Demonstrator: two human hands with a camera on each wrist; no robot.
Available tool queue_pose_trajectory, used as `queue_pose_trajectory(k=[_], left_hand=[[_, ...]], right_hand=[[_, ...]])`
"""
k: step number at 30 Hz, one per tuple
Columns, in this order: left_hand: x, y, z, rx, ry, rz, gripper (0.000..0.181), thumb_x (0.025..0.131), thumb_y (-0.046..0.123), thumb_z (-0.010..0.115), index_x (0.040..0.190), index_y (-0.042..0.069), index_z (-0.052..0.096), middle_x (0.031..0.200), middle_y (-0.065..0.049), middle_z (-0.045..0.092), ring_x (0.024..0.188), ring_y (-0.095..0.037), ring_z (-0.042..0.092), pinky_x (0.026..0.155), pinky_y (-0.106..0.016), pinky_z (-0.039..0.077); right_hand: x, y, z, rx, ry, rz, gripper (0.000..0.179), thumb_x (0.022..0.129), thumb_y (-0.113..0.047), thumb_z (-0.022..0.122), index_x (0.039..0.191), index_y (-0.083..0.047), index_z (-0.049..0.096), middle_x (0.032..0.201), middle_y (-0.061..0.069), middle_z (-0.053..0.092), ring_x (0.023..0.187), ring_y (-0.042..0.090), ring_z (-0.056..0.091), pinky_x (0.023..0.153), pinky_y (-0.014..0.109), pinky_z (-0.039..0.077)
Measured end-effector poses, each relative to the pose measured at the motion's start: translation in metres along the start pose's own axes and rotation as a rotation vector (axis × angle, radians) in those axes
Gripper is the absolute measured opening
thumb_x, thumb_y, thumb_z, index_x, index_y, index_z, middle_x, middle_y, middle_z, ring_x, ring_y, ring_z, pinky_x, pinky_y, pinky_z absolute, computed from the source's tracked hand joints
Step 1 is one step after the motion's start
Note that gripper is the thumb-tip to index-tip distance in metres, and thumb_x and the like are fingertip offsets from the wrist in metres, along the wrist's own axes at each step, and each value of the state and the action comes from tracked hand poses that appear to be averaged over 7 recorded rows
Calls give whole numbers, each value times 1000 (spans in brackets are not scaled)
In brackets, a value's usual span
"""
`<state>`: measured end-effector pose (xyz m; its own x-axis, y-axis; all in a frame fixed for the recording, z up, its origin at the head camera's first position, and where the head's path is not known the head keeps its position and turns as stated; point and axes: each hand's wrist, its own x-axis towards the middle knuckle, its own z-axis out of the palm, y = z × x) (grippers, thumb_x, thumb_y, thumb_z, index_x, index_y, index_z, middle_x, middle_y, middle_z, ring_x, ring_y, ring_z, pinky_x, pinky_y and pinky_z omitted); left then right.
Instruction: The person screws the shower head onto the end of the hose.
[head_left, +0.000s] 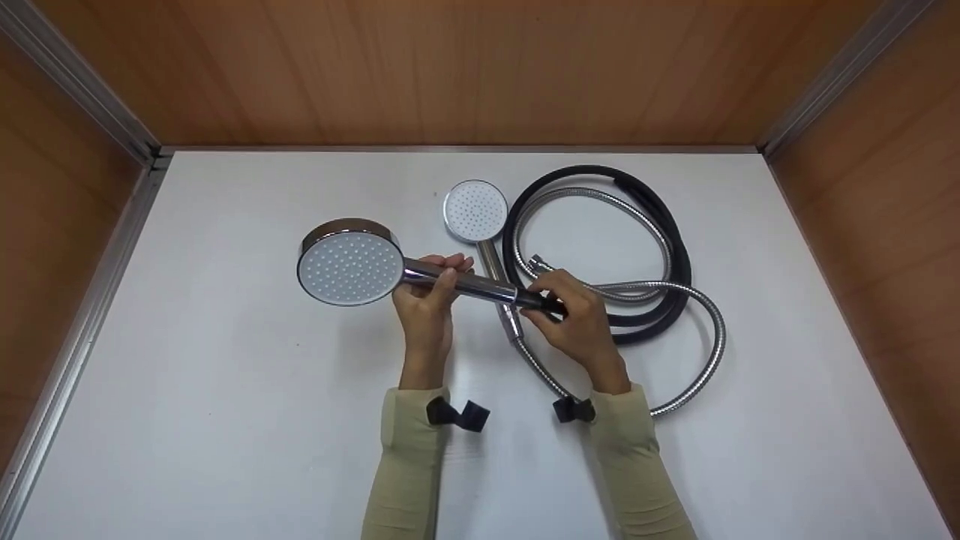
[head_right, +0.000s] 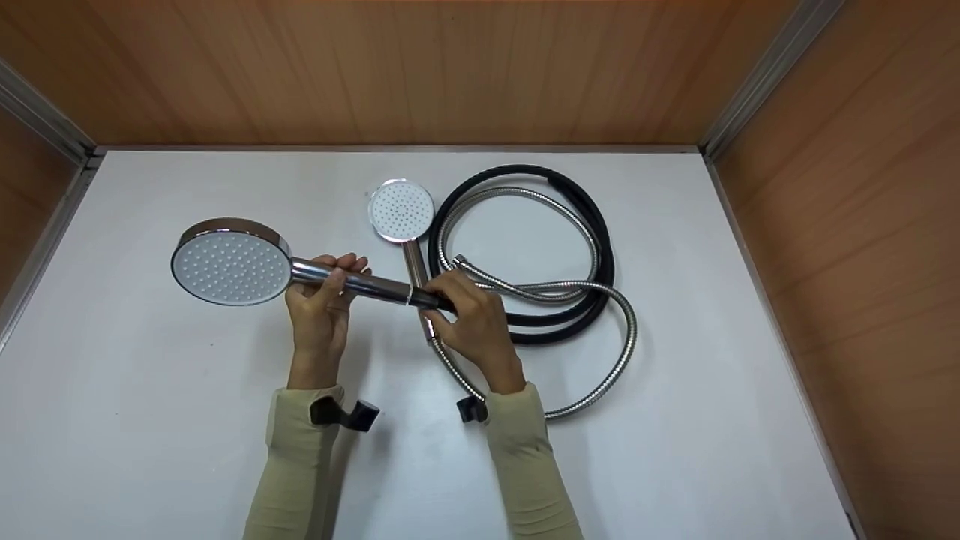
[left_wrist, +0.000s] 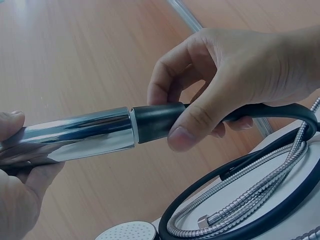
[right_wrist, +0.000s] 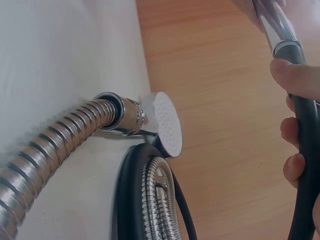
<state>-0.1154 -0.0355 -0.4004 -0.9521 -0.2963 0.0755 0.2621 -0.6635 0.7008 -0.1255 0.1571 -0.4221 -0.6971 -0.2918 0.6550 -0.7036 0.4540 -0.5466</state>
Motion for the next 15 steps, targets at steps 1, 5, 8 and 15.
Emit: queue_pose_trajectory(k=[1, 5, 8, 15], left_hand=[[0, 0, 0, 1, 1, 0, 22, 80, -13, 59, 95, 1, 52, 85, -9, 71, 82, -21, 72, 86, -37, 60], [0, 1, 1, 12, 1, -4, 22, 80, -14, 57, 96, 2, 52, 86, -8, 71, 82, -21, 72, 86, -37, 60], [0, 0, 1, 24, -4, -2, 23, 80, -15, 55, 96, 2, 51, 87, -8, 71, 83, -20, 72, 85, -36, 60], [0, 0, 0, 25, -17, 2, 23, 80, -13, 56, 97, 2, 50, 88, -7, 71, 84, -20, 72, 84, -35, 60]], right_hand=[[0, 0, 0, 4, 3, 1, 26, 70, -4, 82, 88, -2, 64, 86, 8, 67, 81, 22, 66, 76, 26, 58], [0, 0, 0, 15, 10, 8, 23, 71, -2, 81, 87, -2, 65, 85, 8, 67, 78, 20, 65, 73, 23, 57], [-1, 0, 0, 26, 8, 18, 21, 72, -1, 80, 88, -2, 65, 84, 8, 67, 72, 17, 62, 62, 21, 53], [-1, 0, -2, 35, -18, 14, 20, 74, -4, 80, 88, -1, 66, 85, 9, 68, 73, 16, 63, 62, 22, 55]])
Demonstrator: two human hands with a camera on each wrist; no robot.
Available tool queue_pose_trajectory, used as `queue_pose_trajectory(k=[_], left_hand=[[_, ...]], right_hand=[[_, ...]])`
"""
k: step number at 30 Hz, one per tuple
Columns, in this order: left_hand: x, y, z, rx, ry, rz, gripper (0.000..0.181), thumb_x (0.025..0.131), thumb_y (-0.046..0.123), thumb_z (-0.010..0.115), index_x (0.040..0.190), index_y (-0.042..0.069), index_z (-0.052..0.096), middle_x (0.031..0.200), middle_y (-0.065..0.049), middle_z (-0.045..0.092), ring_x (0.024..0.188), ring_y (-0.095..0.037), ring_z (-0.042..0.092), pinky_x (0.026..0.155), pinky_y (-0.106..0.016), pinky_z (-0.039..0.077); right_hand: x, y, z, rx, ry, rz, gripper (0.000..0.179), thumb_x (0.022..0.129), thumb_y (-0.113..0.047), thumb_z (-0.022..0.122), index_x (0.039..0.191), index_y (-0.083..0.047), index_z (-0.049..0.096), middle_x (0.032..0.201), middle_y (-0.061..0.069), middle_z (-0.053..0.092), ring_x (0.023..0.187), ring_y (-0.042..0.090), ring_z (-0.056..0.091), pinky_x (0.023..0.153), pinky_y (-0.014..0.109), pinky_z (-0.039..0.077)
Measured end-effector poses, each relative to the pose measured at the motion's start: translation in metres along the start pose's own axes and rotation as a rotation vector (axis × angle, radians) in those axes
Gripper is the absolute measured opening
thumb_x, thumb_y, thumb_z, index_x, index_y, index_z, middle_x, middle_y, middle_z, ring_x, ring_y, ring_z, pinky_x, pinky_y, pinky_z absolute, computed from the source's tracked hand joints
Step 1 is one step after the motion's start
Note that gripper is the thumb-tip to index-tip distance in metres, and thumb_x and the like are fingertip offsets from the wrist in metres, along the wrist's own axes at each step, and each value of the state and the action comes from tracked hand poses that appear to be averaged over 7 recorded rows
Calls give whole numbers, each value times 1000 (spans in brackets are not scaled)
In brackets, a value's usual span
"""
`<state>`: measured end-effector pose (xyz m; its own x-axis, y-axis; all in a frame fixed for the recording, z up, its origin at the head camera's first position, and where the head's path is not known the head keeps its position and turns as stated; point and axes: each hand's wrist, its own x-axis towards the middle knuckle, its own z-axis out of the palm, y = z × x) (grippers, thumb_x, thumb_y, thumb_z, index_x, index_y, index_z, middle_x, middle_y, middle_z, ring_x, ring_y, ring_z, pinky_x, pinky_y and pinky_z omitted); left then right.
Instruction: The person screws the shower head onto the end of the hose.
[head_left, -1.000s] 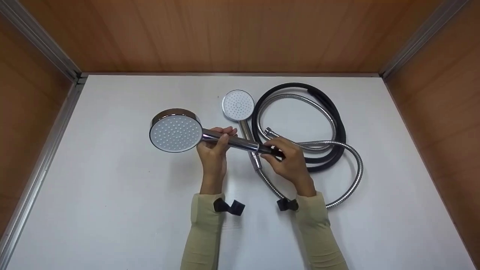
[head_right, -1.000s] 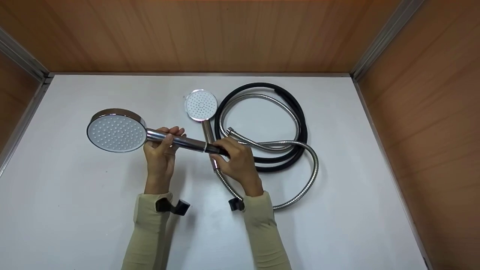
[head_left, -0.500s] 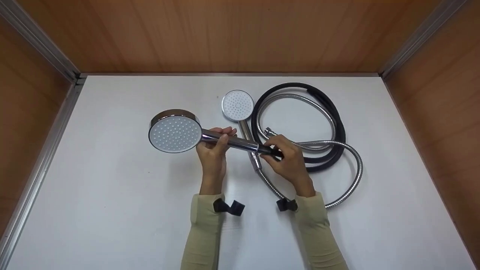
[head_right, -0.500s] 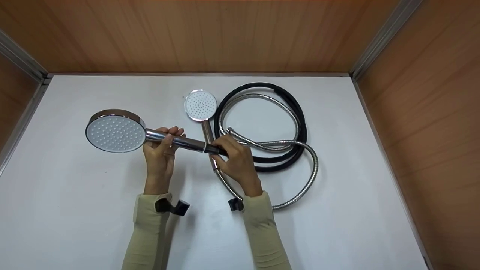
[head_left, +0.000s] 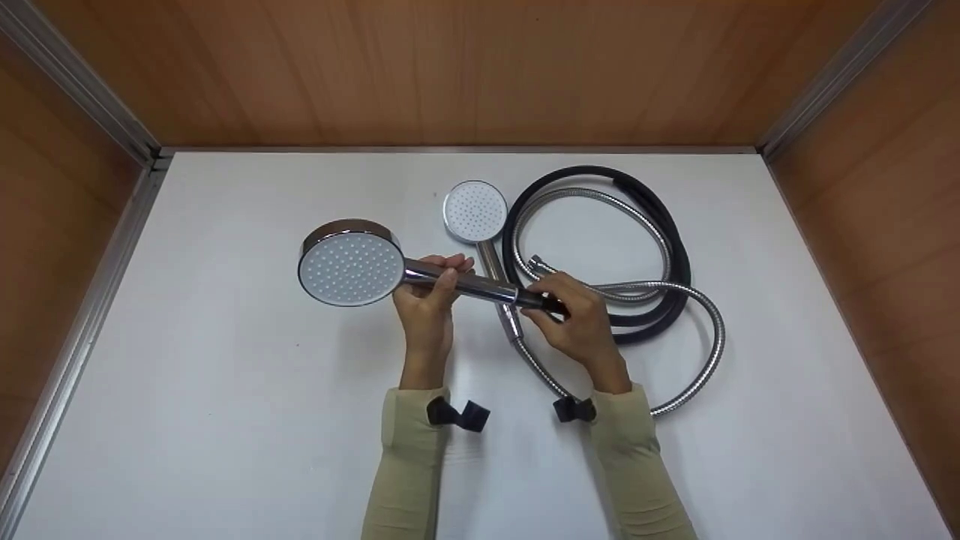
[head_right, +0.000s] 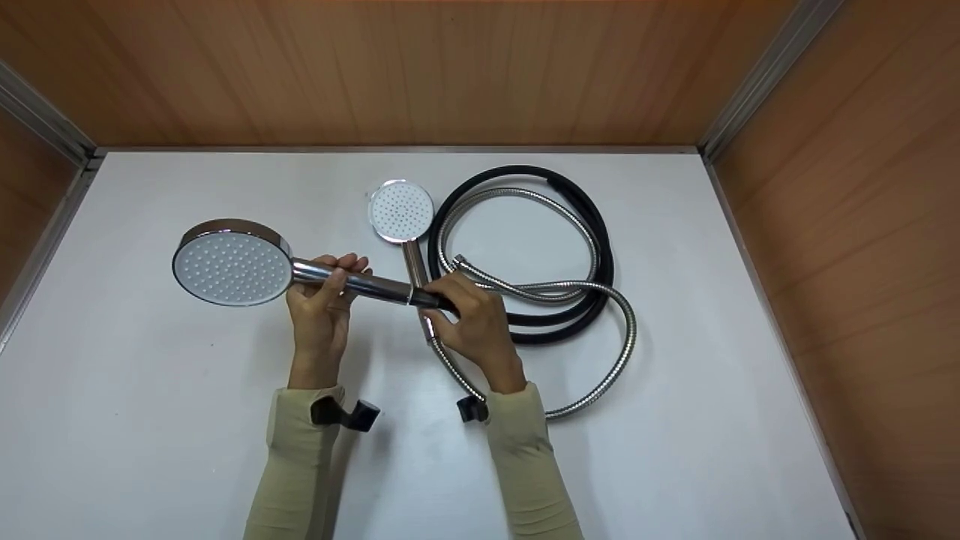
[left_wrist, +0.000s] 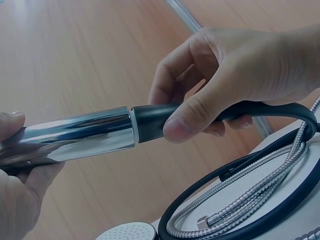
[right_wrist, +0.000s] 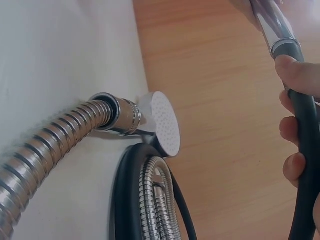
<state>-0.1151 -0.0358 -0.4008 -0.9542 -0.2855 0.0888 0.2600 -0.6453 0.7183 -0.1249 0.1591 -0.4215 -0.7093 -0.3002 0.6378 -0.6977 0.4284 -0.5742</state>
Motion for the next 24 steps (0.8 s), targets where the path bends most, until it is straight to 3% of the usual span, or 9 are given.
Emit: queue_pose_trajectory(k=[11, 19, 24], left_hand=[[0, 0, 0, -17, 11, 0, 22, 79, -11, 61, 95, 2, 52, 86, -8, 71, 82, -20, 72, 85, -36, 60], [0, 1, 1, -8, 7, -1, 24, 79, -13, 57, 96, 2, 52, 87, -8, 71, 83, -20, 72, 87, -36, 60], [0, 1, 0, -3, 0, -1, 23, 80, -12, 58, 96, 3, 52, 87, -7, 71, 84, -20, 72, 87, -36, 60]], right_hand=[[0, 0, 2, -32, 16, -20, 31, 69, -6, 83, 93, -1, 64, 87, 10, 66, 74, 18, 62, 60, 26, 53], [-1, 2, 3, -1, 32, -17, 25, 70, -3, 82, 88, -2, 65, 84, 9, 67, 78, 20, 65, 73, 22, 56], [-1, 0, 2, 12, 17, -5, 24, 71, -3, 81, 89, -1, 66, 86, 9, 68, 76, 20, 65, 67, 23, 57]])
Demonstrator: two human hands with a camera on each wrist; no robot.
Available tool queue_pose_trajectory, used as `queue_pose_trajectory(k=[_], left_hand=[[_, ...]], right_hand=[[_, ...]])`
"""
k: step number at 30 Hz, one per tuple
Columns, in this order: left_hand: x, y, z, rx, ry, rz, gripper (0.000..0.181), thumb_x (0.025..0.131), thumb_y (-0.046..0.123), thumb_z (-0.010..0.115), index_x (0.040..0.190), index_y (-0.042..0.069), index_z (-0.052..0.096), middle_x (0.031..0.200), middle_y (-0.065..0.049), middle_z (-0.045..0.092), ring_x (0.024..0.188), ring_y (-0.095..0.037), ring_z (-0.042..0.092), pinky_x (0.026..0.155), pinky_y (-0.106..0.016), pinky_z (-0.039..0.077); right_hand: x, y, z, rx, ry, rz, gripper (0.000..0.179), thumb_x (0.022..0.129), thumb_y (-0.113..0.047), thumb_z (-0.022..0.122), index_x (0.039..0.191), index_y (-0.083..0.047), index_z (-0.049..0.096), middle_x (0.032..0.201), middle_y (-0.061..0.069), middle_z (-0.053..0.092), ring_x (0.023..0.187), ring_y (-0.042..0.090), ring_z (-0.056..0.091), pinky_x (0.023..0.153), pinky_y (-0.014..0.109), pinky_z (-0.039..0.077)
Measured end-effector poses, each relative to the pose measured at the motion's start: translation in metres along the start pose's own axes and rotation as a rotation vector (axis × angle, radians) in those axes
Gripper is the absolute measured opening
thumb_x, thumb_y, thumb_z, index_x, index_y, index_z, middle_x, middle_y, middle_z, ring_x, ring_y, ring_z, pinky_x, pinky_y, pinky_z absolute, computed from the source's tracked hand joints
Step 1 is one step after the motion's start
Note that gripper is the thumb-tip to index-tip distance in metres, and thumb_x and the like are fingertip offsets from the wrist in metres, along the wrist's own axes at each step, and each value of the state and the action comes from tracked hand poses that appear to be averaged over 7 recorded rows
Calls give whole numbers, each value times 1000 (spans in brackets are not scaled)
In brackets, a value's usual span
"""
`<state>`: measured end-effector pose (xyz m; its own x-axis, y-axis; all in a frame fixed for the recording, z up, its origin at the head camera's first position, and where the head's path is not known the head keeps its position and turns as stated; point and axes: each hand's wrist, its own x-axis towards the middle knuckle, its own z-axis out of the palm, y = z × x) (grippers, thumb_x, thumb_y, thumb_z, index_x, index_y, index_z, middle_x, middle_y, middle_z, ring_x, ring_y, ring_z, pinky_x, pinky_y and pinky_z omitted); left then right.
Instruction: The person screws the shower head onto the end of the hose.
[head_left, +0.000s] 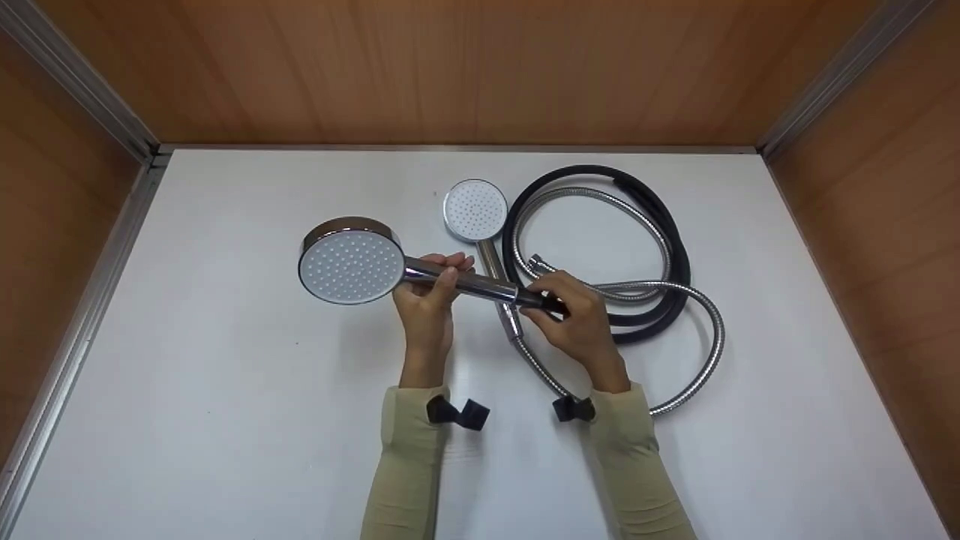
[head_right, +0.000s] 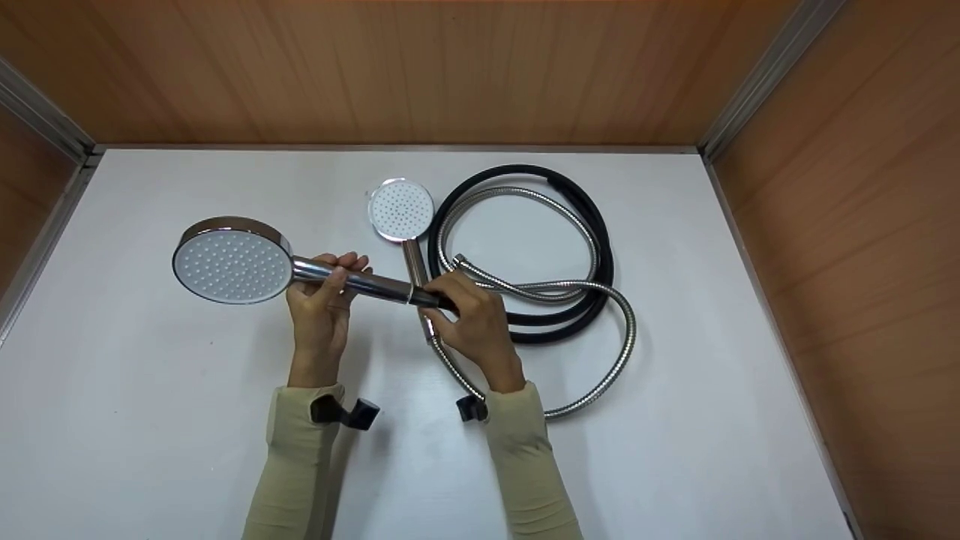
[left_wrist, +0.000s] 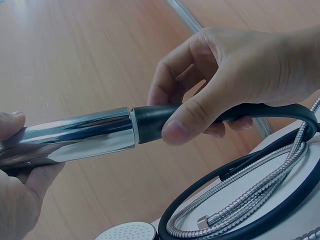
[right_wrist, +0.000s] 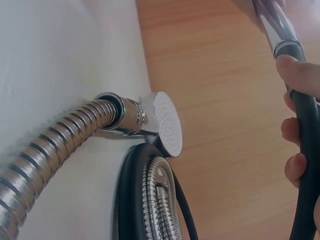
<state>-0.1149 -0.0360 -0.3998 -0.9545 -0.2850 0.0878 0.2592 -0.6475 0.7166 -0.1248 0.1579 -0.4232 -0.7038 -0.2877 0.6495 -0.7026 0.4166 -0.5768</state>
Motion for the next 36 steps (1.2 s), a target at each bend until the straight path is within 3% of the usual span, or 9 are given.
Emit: queue_pose_trajectory(k=[7, 12, 22, 32, 36], left_hand=[[0, -1, -2, 33, 5, 9, 23, 80, -11, 57, 96, 4, 52, 87, -6, 71, 84, -19, 72, 88, -38, 59], [0, -1, -1, 28, 6, 7, 22, 80, -11, 57, 96, 5, 52, 87, -6, 71, 83, -18, 72, 88, -38, 59], [1, -1, 1, -11, -1, 11, 23, 80, -12, 59, 95, 4, 52, 86, -7, 72, 82, -19, 72, 87, -38, 59], [1, 0, 1, 5, 1, 4, 21, 79, -11, 57, 94, 4, 53, 86, -7, 71, 82, -19, 72, 85, -37, 60], [1, -1, 0, -1, -6, 11, 21, 80, -10, 59, 94, 4, 54, 86, -7, 72, 82, -19, 72, 86, -37, 60]], right_hand=[[0, -1, -1, 0, -15, 3, 23, 72, -5, 81, 90, -1, 67, 85, 10, 69, 74, 20, 65, 63, 28, 57], [0, 0, -1, -34, -6, -13, 33, 66, -9, 85, 92, -1, 65, 85, 9, 68, 74, 19, 64, 64, 28, 56], [0, 2, -1, 1, 7, -22, 26, 69, -2, 82, 90, -1, 67, 87, 10, 70, 83, 25, 68, 82, 26, 58], [1, 1, -2, 2, -25, -14, 24, 70, -2, 81, 91, -2, 69, 87, 9, 71, 80, 21, 67, 73, 27, 59], [1, 0, -3, -19, -18, -12, 30, 67, -3, 83, 92, -2, 67, 85, 8, 69, 74, 18, 64, 64, 26, 56]])
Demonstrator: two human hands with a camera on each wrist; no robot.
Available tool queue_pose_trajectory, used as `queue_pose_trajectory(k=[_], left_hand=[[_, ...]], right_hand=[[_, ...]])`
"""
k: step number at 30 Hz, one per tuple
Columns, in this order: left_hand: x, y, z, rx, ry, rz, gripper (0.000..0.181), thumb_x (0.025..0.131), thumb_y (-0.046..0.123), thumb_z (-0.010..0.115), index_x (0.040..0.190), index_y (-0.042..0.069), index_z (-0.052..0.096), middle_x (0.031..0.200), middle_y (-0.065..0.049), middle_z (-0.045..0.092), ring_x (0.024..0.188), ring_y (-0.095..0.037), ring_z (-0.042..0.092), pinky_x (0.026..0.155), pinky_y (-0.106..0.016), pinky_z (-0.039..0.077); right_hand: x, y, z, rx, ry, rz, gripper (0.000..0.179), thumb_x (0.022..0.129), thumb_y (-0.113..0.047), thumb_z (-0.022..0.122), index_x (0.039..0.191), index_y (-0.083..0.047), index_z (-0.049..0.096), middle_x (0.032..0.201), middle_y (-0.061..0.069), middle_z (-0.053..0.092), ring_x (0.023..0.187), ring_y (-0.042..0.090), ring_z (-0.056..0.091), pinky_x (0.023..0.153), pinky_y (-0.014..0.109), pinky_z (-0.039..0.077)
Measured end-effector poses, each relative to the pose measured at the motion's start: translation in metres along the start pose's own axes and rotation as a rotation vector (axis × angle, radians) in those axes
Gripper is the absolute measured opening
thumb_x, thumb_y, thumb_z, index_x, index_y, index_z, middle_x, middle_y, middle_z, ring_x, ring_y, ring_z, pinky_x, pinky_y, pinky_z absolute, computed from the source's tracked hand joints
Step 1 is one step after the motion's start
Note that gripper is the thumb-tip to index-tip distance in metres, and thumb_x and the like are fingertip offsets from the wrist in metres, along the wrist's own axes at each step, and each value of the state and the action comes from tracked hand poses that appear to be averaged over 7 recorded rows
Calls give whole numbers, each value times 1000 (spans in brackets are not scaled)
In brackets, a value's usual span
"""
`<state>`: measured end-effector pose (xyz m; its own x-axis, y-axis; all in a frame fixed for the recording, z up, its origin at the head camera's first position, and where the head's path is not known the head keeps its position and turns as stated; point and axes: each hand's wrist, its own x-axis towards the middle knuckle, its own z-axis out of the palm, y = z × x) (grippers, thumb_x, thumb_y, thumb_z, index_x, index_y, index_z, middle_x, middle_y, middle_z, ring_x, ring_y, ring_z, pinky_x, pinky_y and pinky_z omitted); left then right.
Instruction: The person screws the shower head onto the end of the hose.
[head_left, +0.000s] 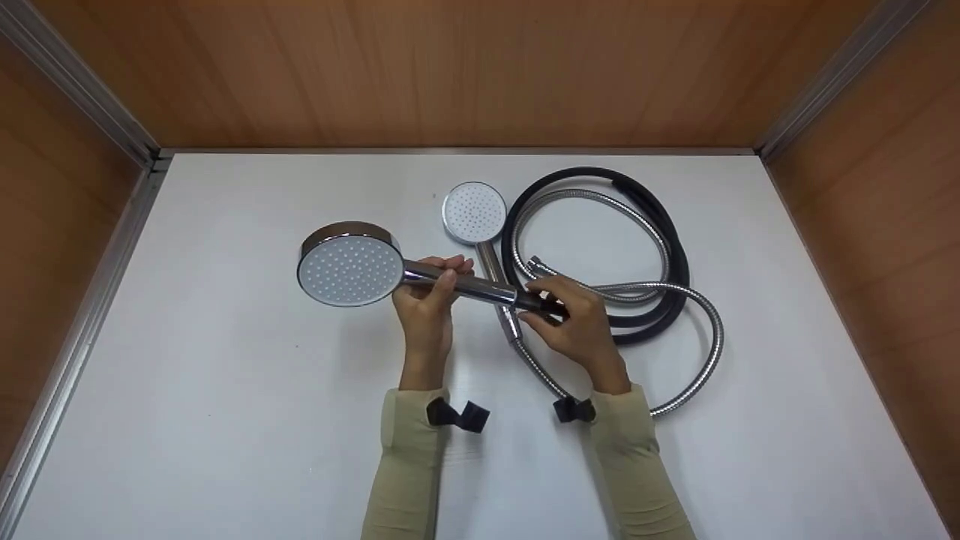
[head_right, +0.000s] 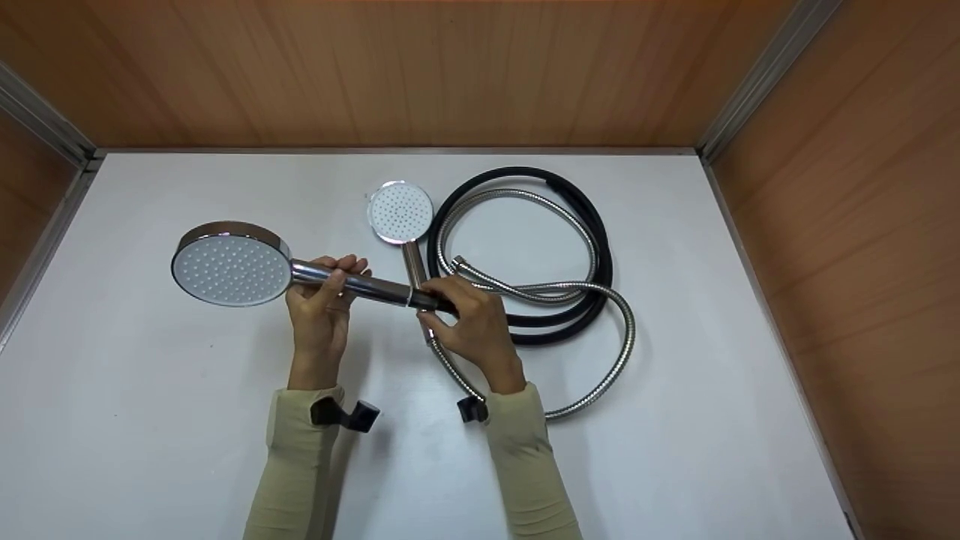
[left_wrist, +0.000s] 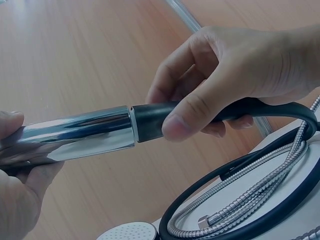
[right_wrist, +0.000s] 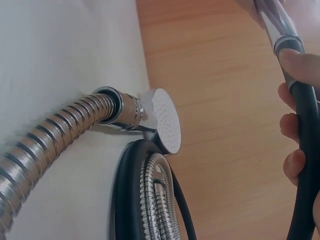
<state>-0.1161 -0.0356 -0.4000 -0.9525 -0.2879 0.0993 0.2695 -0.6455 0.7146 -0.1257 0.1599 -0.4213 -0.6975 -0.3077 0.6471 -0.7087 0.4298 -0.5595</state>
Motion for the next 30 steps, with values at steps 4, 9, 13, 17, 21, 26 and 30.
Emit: queue_pose_trajectory(k=[4, 9, 13, 17, 21, 26, 30], left_hand=[[0, 0, 0, -18, -1, -2, 21, 79, -9, 63, 93, 4, 54, 86, -8, 72, 82, -19, 72, 86, -37, 60], [0, 0, 0, -35, 5, -9, 22, 79, -7, 67, 93, 4, 54, 86, -8, 72, 81, -19, 72, 85, -37, 60], [0, 0, 0, -36, 3, -12, 23, 79, -6, 68, 93, 4, 54, 86, -8, 72, 81, -19, 72, 86, -36, 60], [0, 1, 0, -20, -5, -3, 22, 79, -6, 67, 94, 4, 54, 87, -7, 72, 82, -19, 72, 87, -37, 60], [-1, 1, 0, -3, -9, 3, 21, 80, -10, 61, 94, 4, 54, 87, -7, 72, 83, -19, 72, 86, -37, 60], [0, 1, 0, 10, -1, 6, 22, 80, -14, 54, 94, 3, 54, 86, -7, 72, 81, -19, 72, 85, -36, 60], [1, 0, -1, 6, 2, -1, 22, 80, -14, 54, 94, 3, 53, 86, -7, 71, 81, -19, 72, 85, -36, 60]], right_hand=[[1, 0, 1, 4, 18, -4, 30, 66, -1, 83, 90, -2, 66, 84, 8, 69, 73, 19, 64, 64, 26, 55], [0, 1, 1, 26, 27, -19, 25, 68, 0, 82, 88, -2, 67, 84, 9, 69, 78, 22, 66, 74, 25, 58], [0, 2, 1, 33, 15, -19, 24, 69, -2, 82, 89, -2, 67, 85, 8, 70, 79, 21, 67, 76, 23, 58], [-1, 2, 0, 34, -1, -19, 25, 70, -4, 82, 90, -2, 68, 87, 9, 70, 81, 21, 67, 77, 24, 58], [-1, 1, 0, 36, -6, -7, 24, 71, -4, 81, 91, -1, 68, 87, 10, 71, 79, 22, 67, 72, 25, 59], [-1, 0, 0, 0, -8, 2, 29, 69, -4, 83, 93, -1, 68, 86, 9, 70, 73, 18, 65, 60, 24, 56], [-1, 0, 1, -19, 0, -2, 32, 67, -7, 85, 92, -2, 66, 85, 8, 68, 72, 15, 63, 59, 22, 55]])
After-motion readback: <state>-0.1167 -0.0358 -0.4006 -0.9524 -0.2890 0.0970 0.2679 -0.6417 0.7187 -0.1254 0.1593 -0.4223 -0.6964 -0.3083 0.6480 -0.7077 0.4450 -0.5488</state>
